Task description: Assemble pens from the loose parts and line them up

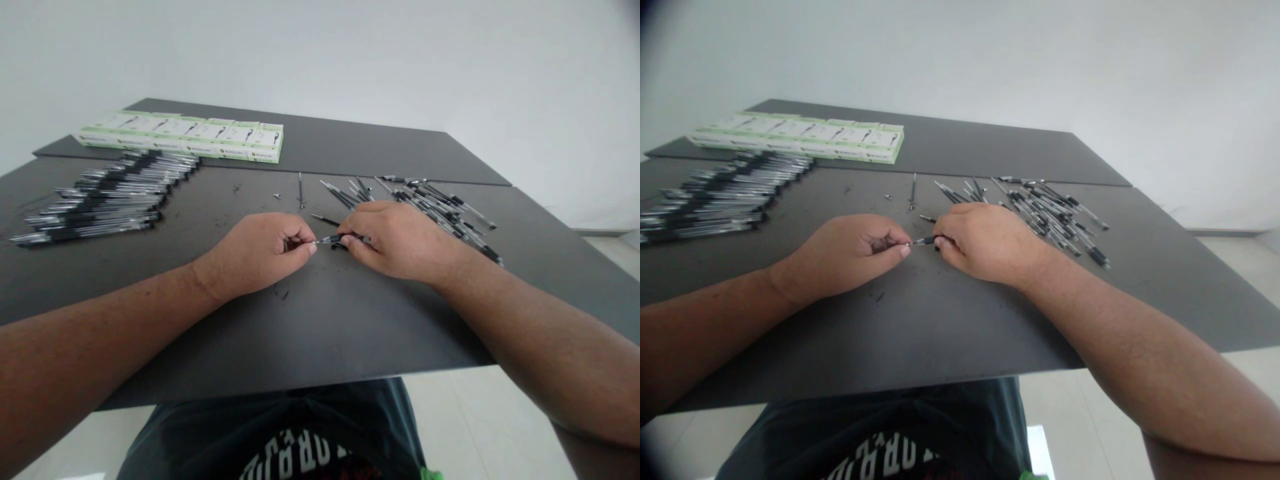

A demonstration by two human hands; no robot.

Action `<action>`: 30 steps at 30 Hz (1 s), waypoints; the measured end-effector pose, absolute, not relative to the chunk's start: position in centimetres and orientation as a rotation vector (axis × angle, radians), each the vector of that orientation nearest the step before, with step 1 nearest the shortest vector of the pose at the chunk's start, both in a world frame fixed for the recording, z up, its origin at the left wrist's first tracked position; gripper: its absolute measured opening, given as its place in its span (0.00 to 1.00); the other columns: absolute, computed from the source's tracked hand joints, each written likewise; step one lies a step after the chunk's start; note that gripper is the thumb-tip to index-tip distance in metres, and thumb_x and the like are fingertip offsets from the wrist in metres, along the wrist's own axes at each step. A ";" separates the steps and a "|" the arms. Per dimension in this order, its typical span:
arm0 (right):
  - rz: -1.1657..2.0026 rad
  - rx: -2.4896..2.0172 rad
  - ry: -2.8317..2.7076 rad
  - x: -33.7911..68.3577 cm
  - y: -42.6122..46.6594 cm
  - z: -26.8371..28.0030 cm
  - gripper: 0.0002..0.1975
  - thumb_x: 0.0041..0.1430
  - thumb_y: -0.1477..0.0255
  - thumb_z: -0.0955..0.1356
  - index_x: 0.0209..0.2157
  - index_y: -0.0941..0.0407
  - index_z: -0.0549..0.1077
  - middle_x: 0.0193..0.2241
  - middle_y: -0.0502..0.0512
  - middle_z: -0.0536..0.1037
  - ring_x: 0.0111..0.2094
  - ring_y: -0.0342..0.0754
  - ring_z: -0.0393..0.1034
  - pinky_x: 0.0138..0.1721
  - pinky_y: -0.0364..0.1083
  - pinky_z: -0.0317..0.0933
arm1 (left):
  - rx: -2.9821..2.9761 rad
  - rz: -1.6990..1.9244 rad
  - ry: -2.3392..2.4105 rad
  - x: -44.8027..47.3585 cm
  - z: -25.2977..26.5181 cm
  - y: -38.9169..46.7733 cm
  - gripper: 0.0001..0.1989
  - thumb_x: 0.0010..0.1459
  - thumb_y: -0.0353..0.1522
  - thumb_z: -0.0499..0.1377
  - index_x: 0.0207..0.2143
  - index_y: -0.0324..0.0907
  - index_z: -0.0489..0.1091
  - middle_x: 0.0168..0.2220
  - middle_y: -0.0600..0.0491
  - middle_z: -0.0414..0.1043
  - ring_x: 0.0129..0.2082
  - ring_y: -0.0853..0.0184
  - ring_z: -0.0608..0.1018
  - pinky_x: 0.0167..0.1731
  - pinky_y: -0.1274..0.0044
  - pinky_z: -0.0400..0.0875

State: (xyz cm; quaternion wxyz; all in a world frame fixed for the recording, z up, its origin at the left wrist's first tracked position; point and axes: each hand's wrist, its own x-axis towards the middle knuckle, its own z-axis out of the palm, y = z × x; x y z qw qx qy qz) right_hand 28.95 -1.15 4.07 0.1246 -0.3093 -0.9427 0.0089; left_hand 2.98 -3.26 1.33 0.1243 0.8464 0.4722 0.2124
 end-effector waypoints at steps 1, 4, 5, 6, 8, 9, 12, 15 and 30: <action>0.014 -0.911 -2.752 28.9 -1.2 4.1 0.13 0.71 0.70 0.65 0.45 0.57 0.82 0.40 0.60 0.83 0.42 0.55 0.76 0.43 0.50 0.62 | 2.482 0.608 1.380 3.0 1.4 -3.3 0.13 0.64 0.40 0.59 0.37 0.46 0.82 0.31 0.55 0.82 0.31 0.65 0.80 0.34 0.74 0.66; -0.014 -0.950 -2.770 28.8 -1.5 4.2 0.13 0.72 0.69 0.65 0.45 0.57 0.82 0.41 0.60 0.83 0.43 0.55 0.76 0.43 0.50 0.62 | 2.512 0.583 1.381 3.0 1.4 -3.3 0.13 0.64 0.40 0.58 0.36 0.47 0.82 0.30 0.55 0.82 0.31 0.65 0.79 0.35 0.74 0.67; -0.018 -0.962 -2.777 28.7 -1.6 4.3 0.14 0.72 0.69 0.65 0.45 0.57 0.82 0.42 0.61 0.83 0.43 0.55 0.76 0.43 0.50 0.63 | 2.517 0.575 1.378 3.0 1.4 -3.3 0.13 0.64 0.40 0.58 0.36 0.46 0.82 0.30 0.54 0.81 0.31 0.65 0.79 0.35 0.73 0.67; -0.017 -0.971 -2.783 28.7 -1.6 4.3 0.14 0.73 0.69 0.65 0.46 0.57 0.83 0.42 0.61 0.83 0.43 0.55 0.76 0.43 0.50 0.63 | 2.524 0.564 1.374 3.1 1.5 -3.3 0.13 0.64 0.40 0.58 0.36 0.46 0.81 0.30 0.54 0.81 0.31 0.64 0.79 0.36 0.73 0.67; -0.008 -0.975 -2.792 28.6 -1.8 4.4 0.14 0.73 0.69 0.65 0.46 0.58 0.83 0.42 0.61 0.83 0.43 0.56 0.77 0.44 0.51 0.63 | 2.544 0.541 1.371 3.1 1.5 -3.3 0.13 0.64 0.41 0.58 0.36 0.46 0.81 0.30 0.54 0.81 0.31 0.64 0.78 0.36 0.73 0.67; -0.002 -0.968 -2.797 28.5 -1.8 4.4 0.15 0.73 0.69 0.65 0.47 0.58 0.83 0.42 0.61 0.83 0.43 0.56 0.77 0.44 0.51 0.64 | 2.553 0.531 1.373 3.1 1.5 -3.3 0.14 0.64 0.41 0.58 0.36 0.46 0.81 0.30 0.54 0.80 0.32 0.64 0.78 0.36 0.73 0.67; -0.004 -0.946 -2.803 28.4 -2.0 4.3 0.15 0.73 0.69 0.65 0.48 0.59 0.83 0.43 0.62 0.83 0.44 0.56 0.78 0.45 0.51 0.64 | 2.569 0.513 1.368 3.2 1.5 -3.3 0.14 0.65 0.41 0.57 0.36 0.46 0.81 0.30 0.54 0.80 0.33 0.63 0.78 0.36 0.73 0.66; -0.022 -0.948 -2.801 28.3 -2.1 4.2 0.14 0.74 0.69 0.65 0.48 0.58 0.83 0.43 0.62 0.83 0.44 0.56 0.77 0.44 0.51 0.64 | 2.569 0.516 1.348 3.2 1.4 -3.2 0.14 0.65 0.41 0.57 0.36 0.46 0.81 0.30 0.54 0.80 0.32 0.63 0.78 0.35 0.73 0.65; 0.017 -1.024 -2.790 28.2 -2.3 4.1 0.12 0.74 0.69 0.66 0.51 0.55 0.81 0.41 0.57 0.87 0.39 0.53 0.79 0.40 0.48 0.62 | 2.602 0.486 1.336 3.1 1.3 -3.2 0.15 0.66 0.41 0.56 0.38 0.46 0.80 0.31 0.53 0.80 0.34 0.62 0.79 0.37 0.72 0.66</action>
